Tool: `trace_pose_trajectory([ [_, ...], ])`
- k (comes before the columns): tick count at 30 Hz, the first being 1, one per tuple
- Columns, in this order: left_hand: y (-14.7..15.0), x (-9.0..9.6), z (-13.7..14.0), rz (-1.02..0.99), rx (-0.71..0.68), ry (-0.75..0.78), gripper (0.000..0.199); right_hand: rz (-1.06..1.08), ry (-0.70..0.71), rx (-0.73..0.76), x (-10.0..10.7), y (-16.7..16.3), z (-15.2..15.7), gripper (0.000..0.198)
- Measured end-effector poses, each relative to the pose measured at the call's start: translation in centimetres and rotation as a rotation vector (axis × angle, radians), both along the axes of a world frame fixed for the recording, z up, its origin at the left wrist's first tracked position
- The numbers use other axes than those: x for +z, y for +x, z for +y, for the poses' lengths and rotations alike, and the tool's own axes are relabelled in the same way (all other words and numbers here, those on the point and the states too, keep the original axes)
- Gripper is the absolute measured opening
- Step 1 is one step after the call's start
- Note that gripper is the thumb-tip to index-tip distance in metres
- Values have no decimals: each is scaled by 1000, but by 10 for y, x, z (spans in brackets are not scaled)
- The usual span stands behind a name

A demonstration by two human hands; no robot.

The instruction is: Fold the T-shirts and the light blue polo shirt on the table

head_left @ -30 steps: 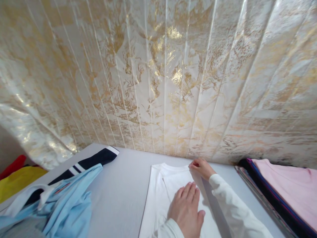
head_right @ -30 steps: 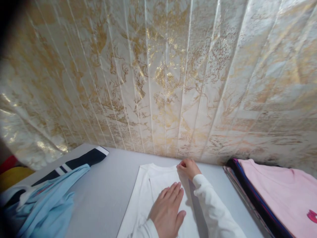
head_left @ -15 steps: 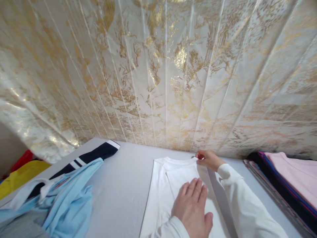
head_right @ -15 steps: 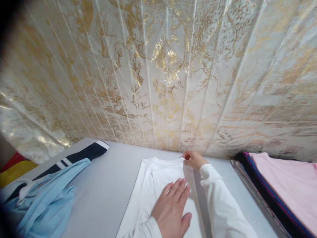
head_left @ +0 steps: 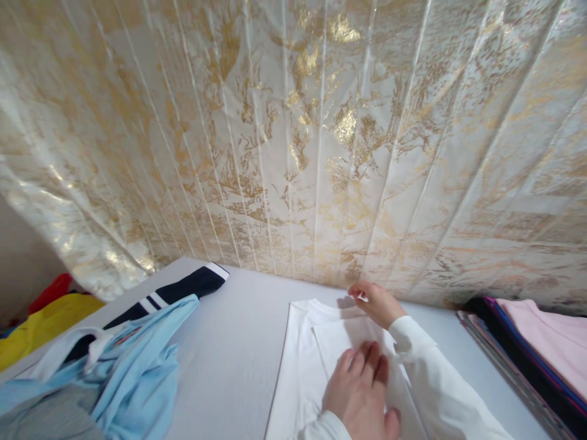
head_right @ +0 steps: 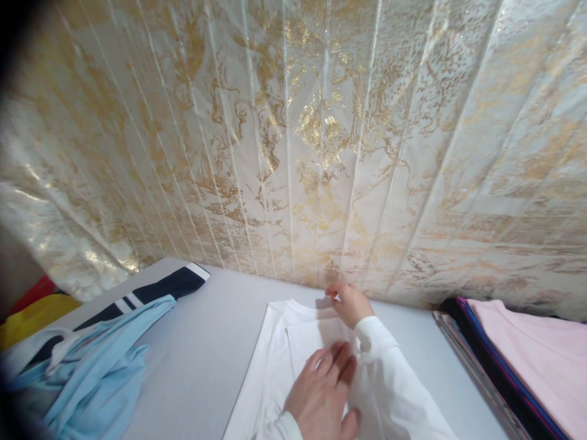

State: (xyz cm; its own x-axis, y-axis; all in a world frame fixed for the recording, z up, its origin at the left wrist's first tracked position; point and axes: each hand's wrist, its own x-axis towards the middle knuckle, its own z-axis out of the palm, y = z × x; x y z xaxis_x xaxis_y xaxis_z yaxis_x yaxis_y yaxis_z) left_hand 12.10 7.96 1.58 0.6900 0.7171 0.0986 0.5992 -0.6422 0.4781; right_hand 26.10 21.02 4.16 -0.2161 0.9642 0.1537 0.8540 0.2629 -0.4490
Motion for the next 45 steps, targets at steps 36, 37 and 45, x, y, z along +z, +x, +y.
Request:
trace_pose_trajectory([
  [36,-92,29,120,264,561,137,22,-203,252,281,-50,-9,-126,58],
  [37,-90,28,124,266,562,134,17,-228,237,304,-49,-10,-126,61],
  [45,-84,16,133,241,604,161,13,-284,205,276,-51,-14,-129,67],
])
